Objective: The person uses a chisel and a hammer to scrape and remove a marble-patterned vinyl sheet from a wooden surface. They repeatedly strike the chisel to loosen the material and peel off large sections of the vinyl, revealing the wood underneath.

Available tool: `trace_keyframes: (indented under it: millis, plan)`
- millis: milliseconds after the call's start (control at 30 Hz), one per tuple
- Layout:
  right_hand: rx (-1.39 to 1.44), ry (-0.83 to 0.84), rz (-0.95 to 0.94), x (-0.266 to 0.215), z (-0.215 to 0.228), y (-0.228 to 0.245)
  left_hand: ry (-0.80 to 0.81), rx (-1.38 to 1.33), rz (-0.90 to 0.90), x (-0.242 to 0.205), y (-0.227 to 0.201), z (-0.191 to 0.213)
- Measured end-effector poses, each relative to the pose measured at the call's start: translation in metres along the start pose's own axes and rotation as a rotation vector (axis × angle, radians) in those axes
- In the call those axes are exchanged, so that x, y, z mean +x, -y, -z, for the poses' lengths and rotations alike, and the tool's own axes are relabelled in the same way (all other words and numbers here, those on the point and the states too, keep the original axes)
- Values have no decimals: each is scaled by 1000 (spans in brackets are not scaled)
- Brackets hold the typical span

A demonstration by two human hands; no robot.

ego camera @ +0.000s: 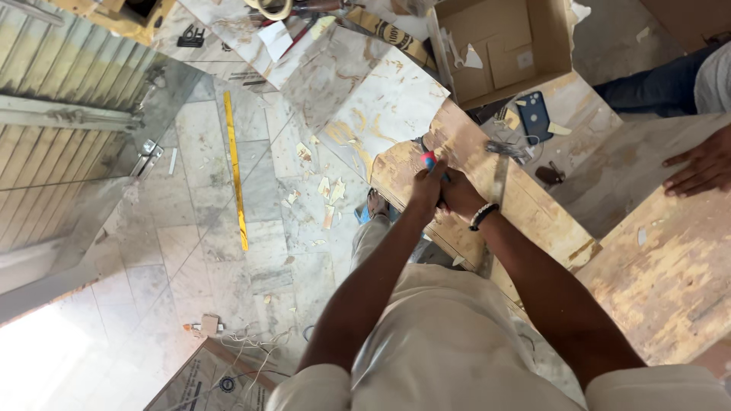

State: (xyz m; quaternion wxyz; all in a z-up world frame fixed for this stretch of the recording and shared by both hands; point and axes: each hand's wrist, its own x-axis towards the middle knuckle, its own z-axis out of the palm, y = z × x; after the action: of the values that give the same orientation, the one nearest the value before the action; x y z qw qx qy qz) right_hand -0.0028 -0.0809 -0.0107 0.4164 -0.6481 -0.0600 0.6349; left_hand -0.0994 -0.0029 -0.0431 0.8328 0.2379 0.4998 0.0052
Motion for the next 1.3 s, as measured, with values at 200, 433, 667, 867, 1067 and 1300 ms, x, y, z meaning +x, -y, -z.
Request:
trace_keyframes:
  millis: [200, 433, 667, 867, 1067, 1300]
  plan:
    - [-731, -356, 469, -7, -29, 16, 104, -402, -171, -22, -10, -4]
    - [-593, -170, 200, -23, -6, 55, 131, -433, -168, -36, -29, -42]
    - [216, 377, -183, 12, 57, 29, -205, -27, -181, -13, -19, -54]
    - [2, 303, -233, 11, 41, 68, -120, -300, -164, 8, -1, -29]
    - [-168, 218, -91, 3, 22, 71, -58, -288, -129, -9, -18, -25]
    - [-208, 106, 47, -9, 3, 72, 43, -334, -158, -19, -18, -16]
